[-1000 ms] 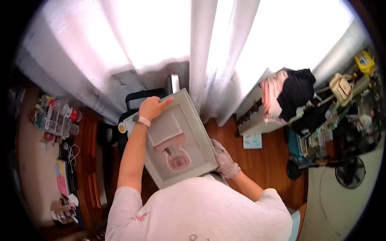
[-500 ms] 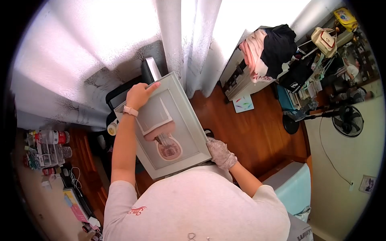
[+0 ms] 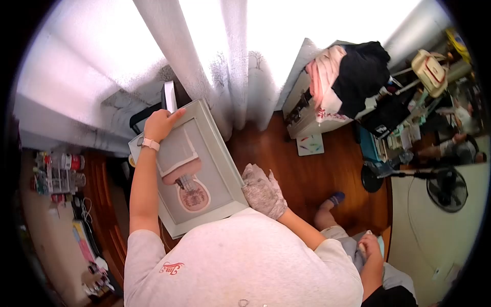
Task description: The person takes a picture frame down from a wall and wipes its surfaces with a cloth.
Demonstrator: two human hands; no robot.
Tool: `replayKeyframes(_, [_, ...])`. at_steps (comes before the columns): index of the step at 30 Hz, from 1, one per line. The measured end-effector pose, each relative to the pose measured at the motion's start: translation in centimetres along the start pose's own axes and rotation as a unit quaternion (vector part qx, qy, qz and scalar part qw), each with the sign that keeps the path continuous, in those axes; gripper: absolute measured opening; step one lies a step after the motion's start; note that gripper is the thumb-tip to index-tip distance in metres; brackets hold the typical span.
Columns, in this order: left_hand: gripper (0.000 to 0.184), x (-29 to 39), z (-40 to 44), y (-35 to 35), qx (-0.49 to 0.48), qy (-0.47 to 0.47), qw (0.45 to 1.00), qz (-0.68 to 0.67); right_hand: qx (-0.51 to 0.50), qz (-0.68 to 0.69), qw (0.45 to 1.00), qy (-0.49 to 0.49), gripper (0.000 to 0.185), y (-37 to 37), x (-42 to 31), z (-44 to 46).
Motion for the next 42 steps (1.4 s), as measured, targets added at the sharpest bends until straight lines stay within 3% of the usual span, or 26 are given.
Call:
replayKeyframes(1, [0.081,0.0,-0.1,0.2,0.004,-0.015,1.0,0.003,-0.041,-0.125,0.991,-0.032,0.039,-1.0,-1.2,0.5])
replayKeyframes(3, [0.079,-0.1,-0.1,0.5,0.018,-0.029,0.999,0.014,-0.102,-0.366,0.917,-0.126,0.036,-3.0,-3.7,1.3])
replayKeyframes(4, [0.078,0.1,-0.2,0.5,0.039,-0.028,0.999,0.025,-0.13,-0.413,0.891,-0.133,0.033,-4.0,-6.4,1.8])
replayKeyframes(7, [0.078,0.5,-0.6,0.2,0.027,-0.064,0.997,0.028,-0.137,-0.425,0.874,-0.194,0.029,-5.3,-6.1,4.3])
replayKeyframes(9, [0.076,0.4,-0.9,0.2,0.04,-0.066,0.997,0.03,-0.239,-0.329,0.883,-0.233,0.026,-5.2,-8.5,7.8])
replayKeyframes(10, [0.076,0.3,-0.9,0.5,0.039,-0.075,0.996,0.032,-0.232,-0.288,0.885,-0.284,0.025,-5.1,-10.1,9.6])
replayKeyframes(12, [0.076,0.2,-1.0,0.4,0.045,-0.09,0.994,0.042,-0.274,-0.326,0.854,-0.298,0.038,-4.3,-11.2,13.6])
replayKeyframes(13, [0.077,0.3,-0.8,0.3,0.041,-0.089,0.995,0.035,-0.251,-0.34,0.849,-0.317,0.043,-3.6,-9.4,16.2])
replayKeyframes(14, [0.077,0.3,-0.9,0.4,0.032,-0.084,0.996,0.025,-0.207,-0.278,0.846,-0.405,0.043,-3.1,-9.1,18.3])
replayKeyframes(15, [0.077,0.2,-0.9,0.4,0.034,-0.084,0.996,0.026,-0.137,-0.3,0.85,-0.411,0.036,-2.5,-10.7,19.6])
replayKeyframes(16, [0.077,0.2,-0.8,0.5,0.033,-0.08,0.996,0.032,-0.155,-0.302,0.903,-0.264,0.031,-1.7,-13.7,21.0])
replayKeyframes(20, [0.077,0.1,-0.8,0.7,0.02,-0.079,0.994,0.068,-0.127,-0.294,0.883,-0.344,0.027,1.4,-10.8,25.7])
replayKeyframes(22, [0.077,0.0,-0.8,0.8,0.013,-0.074,0.994,0.083,-0.064,-0.242,0.891,-0.378,0.028,1.4,-10.9,24.5])
replayKeyframes(30, [0.076,0.1,-0.6,1.0,0.017,-0.065,0.993,0.102,-0.031,-0.327,0.899,-0.288,0.026,-1.4,-10.7,13.3])
replayKeyframes(34, [0.075,0.3,-0.8,0.8,0.035,-0.054,0.991,0.115,-0.057,-0.4,0.883,-0.239,0.025,-2.9,-8.9,7.0])
replayKeyframes(36, [0.074,0.4,-0.8,0.8,0.041,-0.044,0.991,0.118,-0.112,-0.374,0.902,-0.182,0.024,-3.5,-9.1,5.5])
replayKeyframes(37, [0.074,0.5,-0.8,0.7,0.042,-0.038,0.991,0.118,-0.166,-0.34,0.92,-0.105,0.02,-3.9,-9.7,4.9])
replayKeyframes(40, [0.073,-0.2,-0.8,0.8,0.049,-0.027,0.993,0.107,-0.174,-0.35,0.902,-0.183,0.018,-4.4,-11.4,6.1])
replayKeyframes(42, [0.074,-0.5,-0.9,1.1,0.047,-0.027,0.994,0.099,-0.185,-0.366,0.893,-0.185,0.019,-3.8,-12.2,7.9])
Point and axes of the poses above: each hand's wrist, its own z-axis towards the middle knuckle, its own y-axis out of the palm, x = y × z, the point moved 4 cm from there along z, towards the middle knuckle, and after that the axes turned 4 degrees about x, right-handed, at the moved point
